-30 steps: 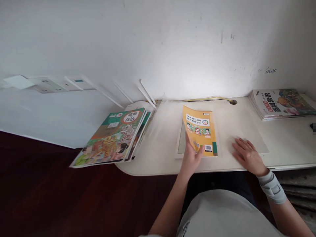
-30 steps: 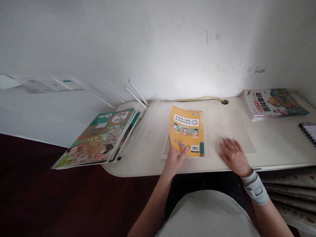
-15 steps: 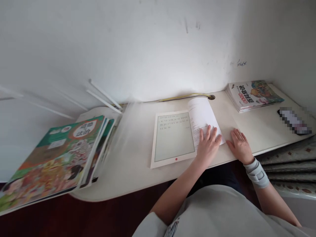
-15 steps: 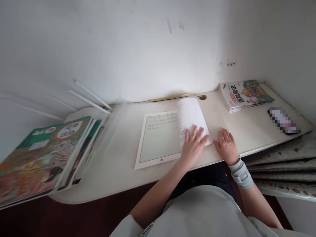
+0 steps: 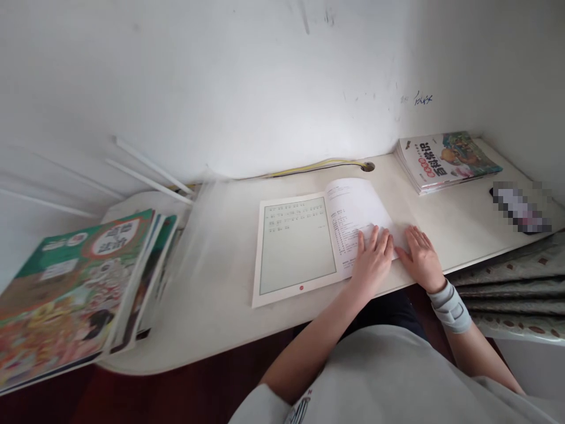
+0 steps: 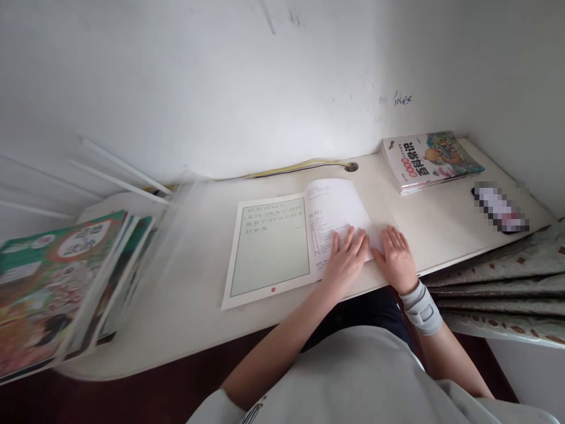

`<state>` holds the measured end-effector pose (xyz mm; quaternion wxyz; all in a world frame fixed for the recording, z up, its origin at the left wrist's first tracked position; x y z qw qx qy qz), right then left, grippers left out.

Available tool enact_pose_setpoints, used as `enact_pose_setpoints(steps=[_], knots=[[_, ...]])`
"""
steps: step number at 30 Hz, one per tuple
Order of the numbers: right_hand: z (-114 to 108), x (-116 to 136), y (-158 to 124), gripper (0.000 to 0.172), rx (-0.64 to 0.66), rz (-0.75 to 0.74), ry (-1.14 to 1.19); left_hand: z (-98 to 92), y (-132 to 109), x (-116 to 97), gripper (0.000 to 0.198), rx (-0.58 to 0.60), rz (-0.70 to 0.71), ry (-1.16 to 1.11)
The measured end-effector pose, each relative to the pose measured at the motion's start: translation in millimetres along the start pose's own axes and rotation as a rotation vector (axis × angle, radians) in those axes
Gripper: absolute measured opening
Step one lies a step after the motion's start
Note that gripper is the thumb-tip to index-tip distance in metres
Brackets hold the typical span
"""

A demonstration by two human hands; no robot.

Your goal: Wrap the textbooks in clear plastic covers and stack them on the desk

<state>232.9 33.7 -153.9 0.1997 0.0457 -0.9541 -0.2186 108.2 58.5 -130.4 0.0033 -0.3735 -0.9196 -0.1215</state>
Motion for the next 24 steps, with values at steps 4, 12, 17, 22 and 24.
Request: enact_pose_setpoints(steps=[4, 12, 17, 22, 24], knots=[[0, 2, 0, 0.047, 0.016, -0.012, 0.015, -1.9, -2, -5, 0.042, 0.005, 0.019, 0.008], [-3, 4, 3, 0.044, 0.017, 0.025, 0.011, -4.2, -5, -16, 0.043, 0.029, 0.048, -0.031], [-3, 4, 2, 0.043, 0.005, 0.008, 0.012, 2.5, 1, -17, 0.043, 0.042, 0.115, -0.004], [-3, 4, 2, 0.041, -0.006, 0.009, 0.026, -6.3, -10, -7, 0.045, 0.016, 0.11, 0.052], [-4, 5, 2, 0.041, 0.0, 0.016, 0.021, -10.6, -23, 3, 0.046, 0.002, 0.043, 0.064]])
Point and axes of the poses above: each hand's wrist, its own y-axis towards the middle knuckle, its own z-axis out of the palm, x = y × z, the point moved 5 cm from there along y, towards the middle knuckle, and after that the axes turned 8 degrees about y, right-handed, at the moved point
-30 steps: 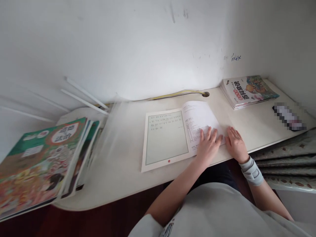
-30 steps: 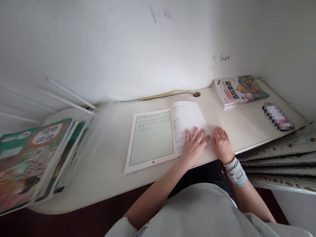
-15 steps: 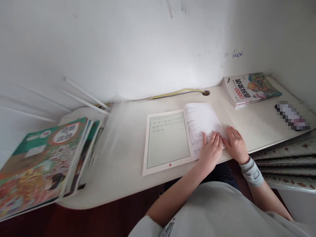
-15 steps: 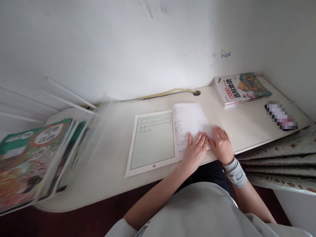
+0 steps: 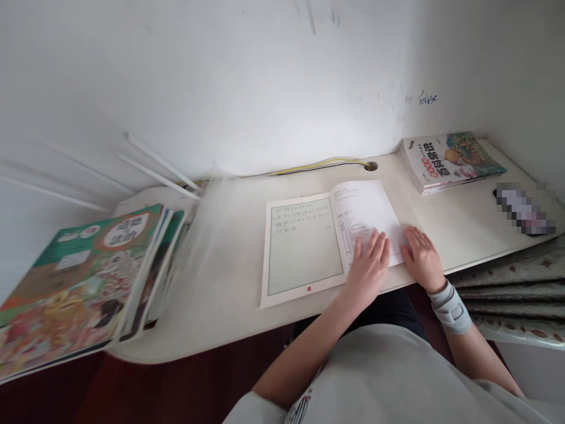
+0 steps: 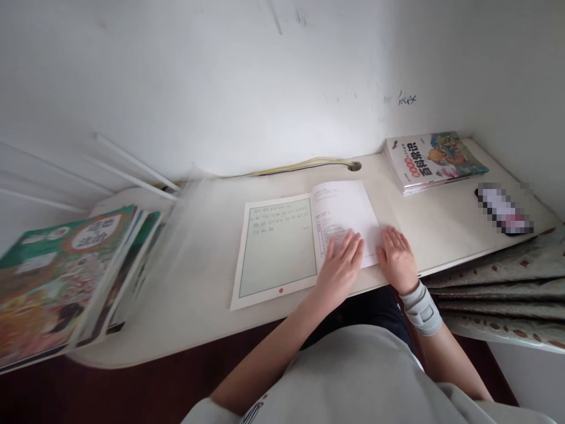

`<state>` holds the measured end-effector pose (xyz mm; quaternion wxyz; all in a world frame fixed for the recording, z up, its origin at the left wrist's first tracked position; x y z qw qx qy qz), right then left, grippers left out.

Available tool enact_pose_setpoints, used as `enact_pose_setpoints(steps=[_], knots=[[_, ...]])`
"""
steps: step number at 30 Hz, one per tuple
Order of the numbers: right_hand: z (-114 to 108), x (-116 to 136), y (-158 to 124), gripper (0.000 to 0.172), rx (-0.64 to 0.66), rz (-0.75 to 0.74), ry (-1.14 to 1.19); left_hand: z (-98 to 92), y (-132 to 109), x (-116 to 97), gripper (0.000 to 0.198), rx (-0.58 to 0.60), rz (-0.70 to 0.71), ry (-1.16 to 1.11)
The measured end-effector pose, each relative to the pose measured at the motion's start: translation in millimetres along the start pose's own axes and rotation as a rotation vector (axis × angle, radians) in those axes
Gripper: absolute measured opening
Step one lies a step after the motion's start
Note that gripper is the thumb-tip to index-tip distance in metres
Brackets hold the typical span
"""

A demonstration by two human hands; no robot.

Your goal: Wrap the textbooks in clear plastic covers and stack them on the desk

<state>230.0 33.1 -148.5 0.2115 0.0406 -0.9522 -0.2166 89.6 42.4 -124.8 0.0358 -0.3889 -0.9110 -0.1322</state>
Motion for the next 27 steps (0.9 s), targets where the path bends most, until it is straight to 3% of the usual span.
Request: enact_pose_setpoints(steps=[5, 9, 18, 24, 27], knots=[[0, 1, 0, 0.04, 0.016, 0.002, -0.004, 6.2, -27, 23, 0.052, -0.029, -0.167, -0.025], [-1, 1, 1, 0.04, 0.003, -0.009, 0.001, 11.9, -25, 24, 0.049, -0.052, -0.116, -0.067], [-1, 0, 0, 0.041, 0.006, -0.007, 0.008, 1.9, -8, 15, 0.045, 0.108, -0.052, 0.015], [0, -1, 0, 0.042, 0.005, -0.031, 0.003, 12.3, -2, 6, 0.045, 0.07, 0.003, -0.08], [0, -4, -2, 0.042, -0.005, -0.04, 0.013, 7.3, -10, 14, 0.049, 0.055, 0.089, -0.207]])
Point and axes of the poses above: each hand's wrist, its own y-axis towards the middle knuckle, its own z-axis out of the palm, x = y × z, the point moved 5 cm from there along y, towards the middle knuckle, and after that the axes turned 8 degrees about y, right-handed, at the moved point
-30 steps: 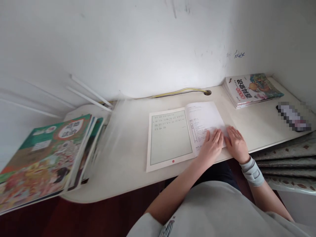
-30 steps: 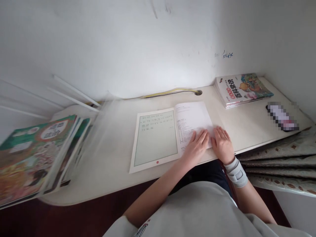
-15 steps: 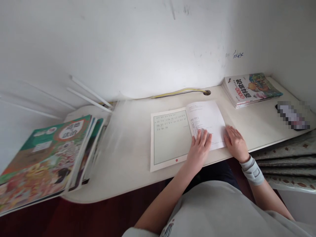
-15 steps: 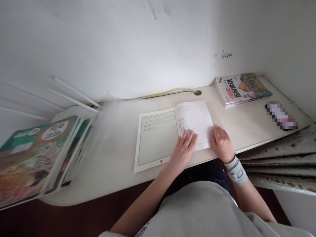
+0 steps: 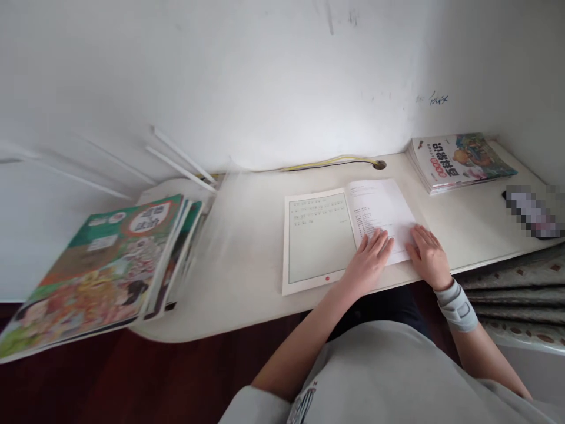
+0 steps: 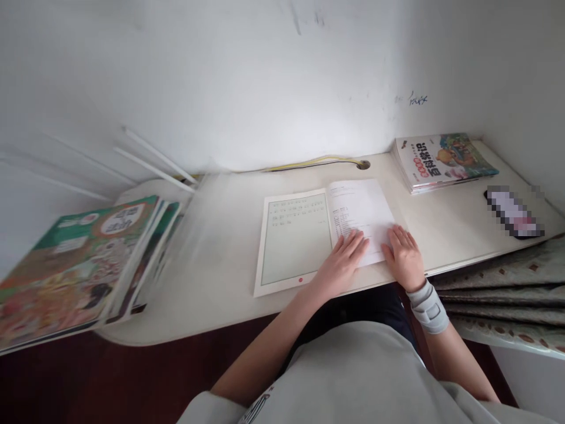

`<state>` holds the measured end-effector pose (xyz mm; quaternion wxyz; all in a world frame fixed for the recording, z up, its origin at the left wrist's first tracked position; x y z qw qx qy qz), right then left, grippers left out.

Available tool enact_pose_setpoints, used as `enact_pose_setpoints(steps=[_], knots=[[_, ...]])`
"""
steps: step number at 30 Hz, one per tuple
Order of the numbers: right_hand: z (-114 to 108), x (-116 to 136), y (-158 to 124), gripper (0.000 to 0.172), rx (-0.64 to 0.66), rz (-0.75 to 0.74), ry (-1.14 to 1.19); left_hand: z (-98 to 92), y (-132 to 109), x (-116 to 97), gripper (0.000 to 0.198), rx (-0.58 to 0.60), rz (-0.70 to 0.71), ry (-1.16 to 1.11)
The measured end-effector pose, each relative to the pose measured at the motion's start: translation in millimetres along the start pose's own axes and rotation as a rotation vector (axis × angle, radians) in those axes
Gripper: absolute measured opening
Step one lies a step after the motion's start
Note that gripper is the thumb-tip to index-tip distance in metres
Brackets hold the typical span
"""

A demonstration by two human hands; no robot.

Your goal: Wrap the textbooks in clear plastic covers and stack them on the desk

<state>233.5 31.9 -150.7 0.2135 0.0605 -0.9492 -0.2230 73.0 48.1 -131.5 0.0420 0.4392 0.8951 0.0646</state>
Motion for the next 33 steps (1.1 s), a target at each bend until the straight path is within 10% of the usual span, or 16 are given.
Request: enact_pose_setpoints(steps=[3, 10, 19, 33], knots=[[-5, 2, 1, 0.043, 0.006, -0.018, -0.028, -13.6, -26, 26, 0.065, -0.031, -0.049, -0.084], [-8, 74, 52, 0.038, 0.223, -0.391, -0.098, -14.3, -125, 127, 0.067, -0.22, -0.872, -0.233], [68, 96, 92, 0.053, 0.514, -0.555, -0.084, -10.5, -143, 138, 0.067, -0.292, -0.927, -0.422], [62, 90, 86, 0.047, 0.444, -0.487, -0.12, -13.7, -135, 133, 0.06, -0.129, -0.907, -0.053]])
Point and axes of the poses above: each hand's wrist, its own y-axis towards the middle knuckle, its own z-axis out of the palm, x = y × z, the point moved 5 cm from there along y, towards the middle knuckle, and after that the axes turned 8 degrees about y, right-handed, at the moved point
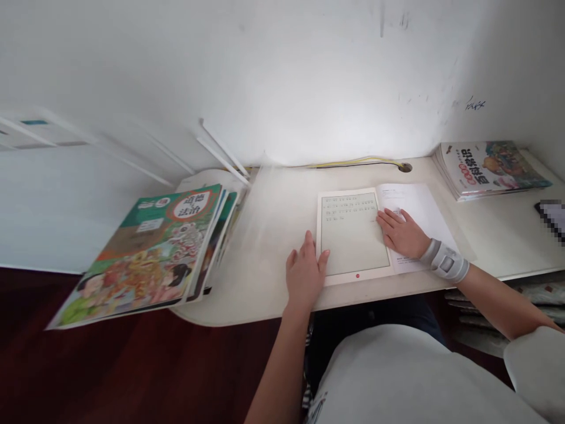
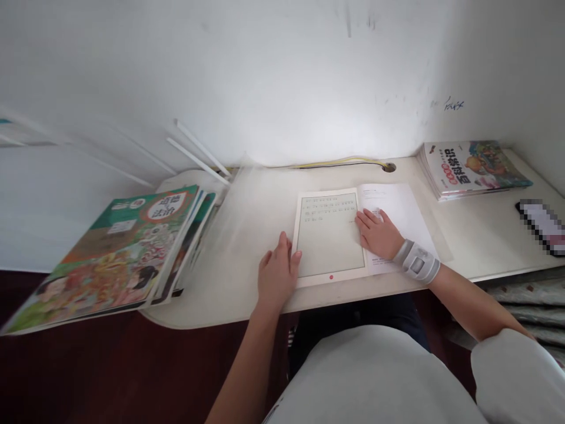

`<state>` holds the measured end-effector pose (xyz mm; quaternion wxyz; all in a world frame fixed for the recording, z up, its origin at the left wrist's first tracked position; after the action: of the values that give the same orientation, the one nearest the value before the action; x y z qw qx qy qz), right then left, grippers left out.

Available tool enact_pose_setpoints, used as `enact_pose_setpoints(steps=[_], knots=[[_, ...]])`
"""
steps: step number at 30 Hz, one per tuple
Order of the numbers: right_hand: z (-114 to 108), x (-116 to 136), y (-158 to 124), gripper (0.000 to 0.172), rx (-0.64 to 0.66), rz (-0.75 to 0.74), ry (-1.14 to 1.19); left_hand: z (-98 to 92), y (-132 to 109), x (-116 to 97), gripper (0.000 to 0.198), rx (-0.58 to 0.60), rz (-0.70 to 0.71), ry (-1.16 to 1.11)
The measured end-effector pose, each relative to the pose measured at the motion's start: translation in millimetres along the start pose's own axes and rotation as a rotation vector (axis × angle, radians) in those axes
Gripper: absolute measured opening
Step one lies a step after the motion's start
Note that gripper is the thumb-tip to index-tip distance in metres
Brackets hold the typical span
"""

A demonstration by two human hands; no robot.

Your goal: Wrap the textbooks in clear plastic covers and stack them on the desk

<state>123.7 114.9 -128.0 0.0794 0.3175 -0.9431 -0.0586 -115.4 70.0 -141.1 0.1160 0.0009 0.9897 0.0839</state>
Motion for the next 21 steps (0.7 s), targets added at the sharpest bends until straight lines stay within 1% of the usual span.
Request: enact_pose_setpoints(steps=[4, 8, 15, 21], knots=[[-2, -1, -1, 0.047, 0.016, 0.0, 0.003, 0.6, 0, -1, 0.057, -0.031, 0.029, 0.053], [-4, -8, -1, 0.047, 0.044, 0.024, 0.008, 2.4, -1, -1, 0.054, -0.062, 0.055, 0.101], [-2, -12, -5, 0.049, 0.055, 0.057, 0.021, 3.2, 0, -2, 0.053, -0.033, 0.074, 0.139], [-2, -14, -12, 0.049, 0.022, 0.085, 0.036, 2.2, 0, -4, 0.052, -0.025, 0.071, 0.144]])
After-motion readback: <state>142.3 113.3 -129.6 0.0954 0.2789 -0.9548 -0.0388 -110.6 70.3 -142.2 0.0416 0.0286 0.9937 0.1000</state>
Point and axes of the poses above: each hand's wrist, its own y-axis towards the middle knuckle, its own z-axis out of the palm, x = y × z, the point moved 5 cm from there along y, towards the middle knuckle, and after that the axes turned 8 degrees about y, right-handed, at the moved point
